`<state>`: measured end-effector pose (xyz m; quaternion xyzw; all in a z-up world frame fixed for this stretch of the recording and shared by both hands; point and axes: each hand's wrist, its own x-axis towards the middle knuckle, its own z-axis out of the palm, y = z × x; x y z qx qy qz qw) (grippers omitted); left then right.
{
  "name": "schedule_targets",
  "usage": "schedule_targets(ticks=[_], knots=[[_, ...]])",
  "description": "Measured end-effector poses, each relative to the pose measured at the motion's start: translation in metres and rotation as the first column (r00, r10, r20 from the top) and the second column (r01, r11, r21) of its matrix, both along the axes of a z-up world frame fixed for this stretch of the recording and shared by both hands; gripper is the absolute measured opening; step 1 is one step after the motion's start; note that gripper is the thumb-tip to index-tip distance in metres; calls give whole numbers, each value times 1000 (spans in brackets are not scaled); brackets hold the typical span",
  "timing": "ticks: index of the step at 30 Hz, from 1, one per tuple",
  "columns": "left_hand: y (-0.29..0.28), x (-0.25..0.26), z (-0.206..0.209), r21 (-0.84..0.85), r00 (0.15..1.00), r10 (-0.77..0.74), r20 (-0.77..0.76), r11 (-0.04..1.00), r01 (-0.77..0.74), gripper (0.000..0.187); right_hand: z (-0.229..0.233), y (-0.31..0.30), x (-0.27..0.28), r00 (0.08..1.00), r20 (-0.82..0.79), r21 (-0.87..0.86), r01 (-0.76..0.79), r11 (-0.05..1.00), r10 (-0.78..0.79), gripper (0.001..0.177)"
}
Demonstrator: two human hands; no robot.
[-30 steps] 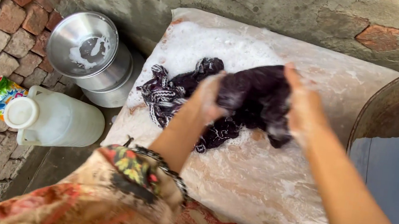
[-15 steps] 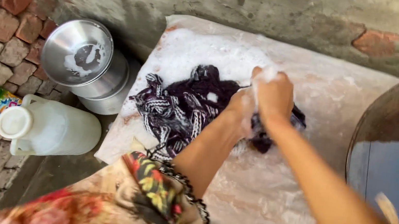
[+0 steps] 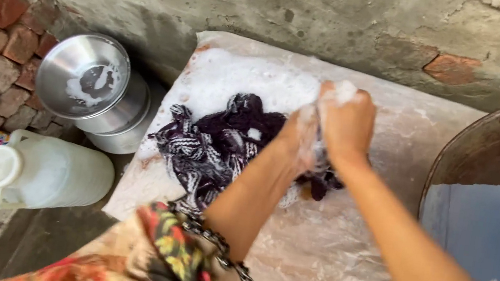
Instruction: The recorder is washing a dark purple garment by hand using soapy water on a table.
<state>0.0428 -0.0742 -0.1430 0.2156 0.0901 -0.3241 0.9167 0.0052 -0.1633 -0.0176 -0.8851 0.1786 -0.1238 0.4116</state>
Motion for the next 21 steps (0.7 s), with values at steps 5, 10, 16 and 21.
schedule_targets(ticks=[5, 10, 16, 21], knots=[[-20, -9, 45, 59, 994, 7, -111, 998, -1, 36, -3, 10, 2, 1000, 17, 74, -2, 997, 1, 36], [-9, -7, 19, 45, 996, 89, -7, 995, -88, 38, 11, 26, -12, 982, -144, 125, 144, 982, -125, 35], [-6, -4, 40, 133, 993, 44, -110, 991, -29, 41, -2, 8, -7, 997, 7, 29, 77, 997, -77, 42], [-33, 10, -13, 286, 997, -7, -79, 958, 29, 42, -10, 0, 13, 987, -148, 49, 77, 996, -69, 43]])
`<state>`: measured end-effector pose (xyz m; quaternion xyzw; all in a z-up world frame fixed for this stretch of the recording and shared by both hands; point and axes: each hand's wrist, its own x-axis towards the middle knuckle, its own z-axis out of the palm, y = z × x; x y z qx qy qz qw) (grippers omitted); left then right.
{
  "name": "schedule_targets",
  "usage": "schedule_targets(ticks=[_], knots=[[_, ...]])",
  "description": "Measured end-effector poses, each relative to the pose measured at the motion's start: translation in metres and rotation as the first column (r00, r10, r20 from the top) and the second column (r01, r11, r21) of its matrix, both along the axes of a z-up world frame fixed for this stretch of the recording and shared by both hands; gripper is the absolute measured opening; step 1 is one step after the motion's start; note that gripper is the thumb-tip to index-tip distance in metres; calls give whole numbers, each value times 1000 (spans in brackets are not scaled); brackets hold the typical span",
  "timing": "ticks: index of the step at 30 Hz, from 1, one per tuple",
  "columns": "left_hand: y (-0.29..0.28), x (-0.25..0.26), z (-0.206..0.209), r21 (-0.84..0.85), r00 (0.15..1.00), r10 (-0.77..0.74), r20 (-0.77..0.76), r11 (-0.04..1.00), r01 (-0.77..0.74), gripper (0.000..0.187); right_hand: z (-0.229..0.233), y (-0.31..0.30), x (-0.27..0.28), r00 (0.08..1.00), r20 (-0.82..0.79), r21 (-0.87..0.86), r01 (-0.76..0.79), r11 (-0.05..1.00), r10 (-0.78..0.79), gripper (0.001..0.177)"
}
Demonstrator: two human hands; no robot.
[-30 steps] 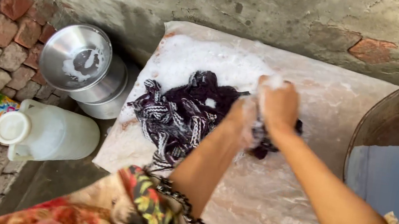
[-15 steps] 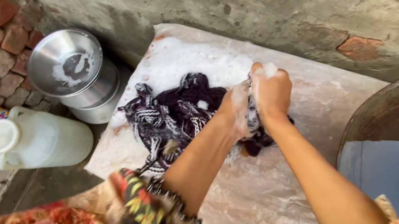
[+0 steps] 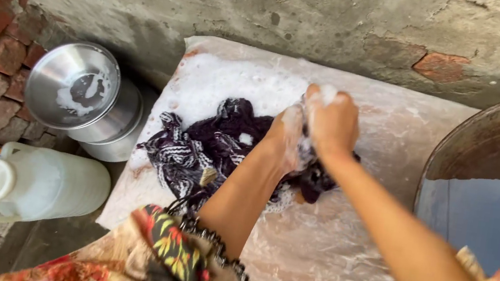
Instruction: The recorder is washing a dark purple garment by hand using soapy water on a table.
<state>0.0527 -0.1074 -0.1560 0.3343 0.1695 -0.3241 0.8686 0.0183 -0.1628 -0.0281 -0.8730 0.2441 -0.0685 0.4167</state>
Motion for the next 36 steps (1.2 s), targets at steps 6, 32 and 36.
schedule_targets(ticks=[6, 32, 36], knots=[[57, -19, 165, 307, 933, -341, -110, 881, 359, 85, 16, -16, 13, 995, -92, 52, -36, 998, 41, 62], [46, -11, 39, -155, 999, 23, -30, 988, -28, 50, 30, 33, -41, 996, 77, 150, 34, 988, -46, 31], [21, -11, 53, -184, 998, -34, 52, 982, 43, 47, 37, 38, -40, 961, 268, -53, -52, 997, 64, 31]])
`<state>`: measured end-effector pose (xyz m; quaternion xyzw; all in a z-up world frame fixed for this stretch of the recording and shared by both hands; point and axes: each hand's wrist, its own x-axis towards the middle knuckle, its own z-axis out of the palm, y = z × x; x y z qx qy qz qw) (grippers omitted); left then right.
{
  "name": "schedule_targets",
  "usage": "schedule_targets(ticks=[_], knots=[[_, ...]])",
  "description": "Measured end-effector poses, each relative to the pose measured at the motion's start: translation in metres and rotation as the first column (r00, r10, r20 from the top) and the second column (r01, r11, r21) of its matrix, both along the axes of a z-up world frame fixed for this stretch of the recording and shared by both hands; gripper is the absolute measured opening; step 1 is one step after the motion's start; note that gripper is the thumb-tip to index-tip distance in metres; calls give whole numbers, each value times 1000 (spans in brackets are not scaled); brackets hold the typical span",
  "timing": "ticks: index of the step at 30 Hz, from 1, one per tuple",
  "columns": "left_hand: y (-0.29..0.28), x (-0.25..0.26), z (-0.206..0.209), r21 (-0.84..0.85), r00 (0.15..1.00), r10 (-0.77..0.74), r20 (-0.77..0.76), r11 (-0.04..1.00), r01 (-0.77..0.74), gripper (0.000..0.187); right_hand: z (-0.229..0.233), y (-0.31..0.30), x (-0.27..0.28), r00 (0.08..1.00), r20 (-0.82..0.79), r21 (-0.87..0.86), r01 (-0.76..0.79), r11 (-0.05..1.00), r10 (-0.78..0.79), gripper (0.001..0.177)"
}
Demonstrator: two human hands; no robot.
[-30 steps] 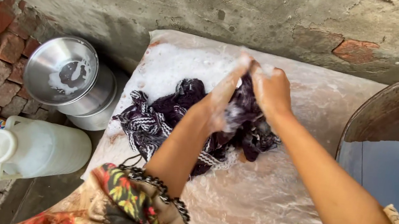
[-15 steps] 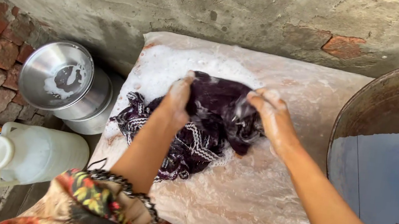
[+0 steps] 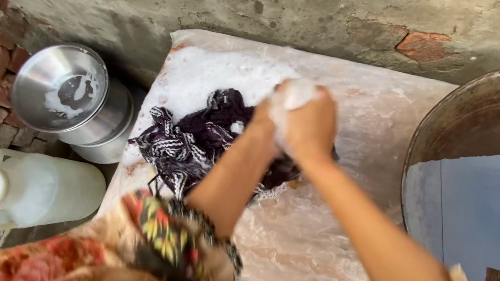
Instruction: The recorder is washing a dark purple garment by hand using soapy water on a table.
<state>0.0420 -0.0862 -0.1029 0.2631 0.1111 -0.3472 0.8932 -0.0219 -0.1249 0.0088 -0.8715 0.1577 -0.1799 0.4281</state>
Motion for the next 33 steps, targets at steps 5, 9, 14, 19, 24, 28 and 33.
schedule_targets(ticks=[5, 9, 14, 19, 24, 28, 33], knots=[[-8, -16, 30, 465, 997, 72, -42, 884, -44, 40, -7, -5, -2, 994, -112, 143, 11, 990, 5, 37], [-8, -21, 26, 856, 983, -52, 174, 502, -125, 44, -19, -33, -6, 976, -217, 237, 50, 970, 3, 42], [28, -31, -9, 931, 782, -519, 345, 293, -216, 50, -26, -76, -2, 899, -425, -281, -19, 959, -107, 36], [83, -40, 54, 942, 779, -586, 224, 335, -19, 48, -66, -106, -15, 844, -514, -530, -172, 831, -153, 34], [121, -26, 16, 956, 767, -619, 166, -90, -279, 20, -9, -45, -30, 629, -777, -457, -530, 715, -30, 53], [114, -30, 36, 924, 558, -828, -56, -255, -285, 29, -27, -20, -36, 598, -781, -371, -676, 637, 179, 80], [122, -40, 52, 964, 559, -824, -95, -217, -156, 37, -30, -17, -59, 736, -513, -432, -667, 607, 442, 35]])
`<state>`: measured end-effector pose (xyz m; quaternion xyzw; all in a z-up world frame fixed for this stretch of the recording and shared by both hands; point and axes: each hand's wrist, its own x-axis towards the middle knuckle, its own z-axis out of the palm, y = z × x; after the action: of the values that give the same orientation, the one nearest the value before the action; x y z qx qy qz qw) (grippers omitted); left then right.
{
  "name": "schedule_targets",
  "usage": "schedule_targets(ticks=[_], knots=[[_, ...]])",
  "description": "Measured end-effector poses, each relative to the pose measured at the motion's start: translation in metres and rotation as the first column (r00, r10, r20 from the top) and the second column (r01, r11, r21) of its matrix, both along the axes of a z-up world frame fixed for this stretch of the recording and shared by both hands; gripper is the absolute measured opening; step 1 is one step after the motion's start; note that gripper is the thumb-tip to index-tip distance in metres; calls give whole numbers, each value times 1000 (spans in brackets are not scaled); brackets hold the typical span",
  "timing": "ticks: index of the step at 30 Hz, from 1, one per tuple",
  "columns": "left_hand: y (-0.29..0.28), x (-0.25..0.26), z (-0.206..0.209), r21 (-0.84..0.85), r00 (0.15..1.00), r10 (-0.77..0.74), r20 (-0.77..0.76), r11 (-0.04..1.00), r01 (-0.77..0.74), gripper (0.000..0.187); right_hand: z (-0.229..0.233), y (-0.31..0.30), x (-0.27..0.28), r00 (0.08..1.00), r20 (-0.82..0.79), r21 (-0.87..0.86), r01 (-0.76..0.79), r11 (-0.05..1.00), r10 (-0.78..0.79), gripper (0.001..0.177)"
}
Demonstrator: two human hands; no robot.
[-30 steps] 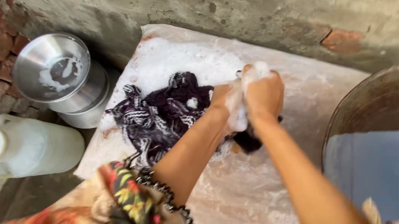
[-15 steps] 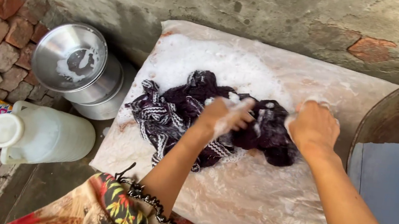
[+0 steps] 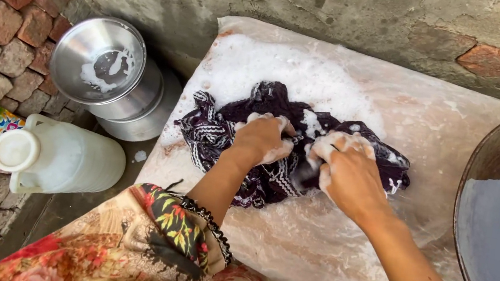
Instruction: The recorder is washing a dark purple garment by hand using soapy water on a table.
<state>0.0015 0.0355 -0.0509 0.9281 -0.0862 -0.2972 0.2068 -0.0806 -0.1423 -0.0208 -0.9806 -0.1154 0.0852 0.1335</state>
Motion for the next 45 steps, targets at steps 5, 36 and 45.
schedule_targets(ticks=[5, 36, 45], knots=[[-4, -5, 13, 91, 999, -29, 17, 995, 27, 45, 4, -17, -21, 968, -185, -116, 153, 981, -172, 21], [40, 17, 6, 80, 998, 20, -62, 997, -15, 62, -2, -20, 35, 971, -62, -3, 232, 973, -232, 29], [2, 8, 28, 244, 985, -141, 103, 963, 113, 50, 2, -22, 51, 875, -312, 461, 480, 746, -370, 14]])
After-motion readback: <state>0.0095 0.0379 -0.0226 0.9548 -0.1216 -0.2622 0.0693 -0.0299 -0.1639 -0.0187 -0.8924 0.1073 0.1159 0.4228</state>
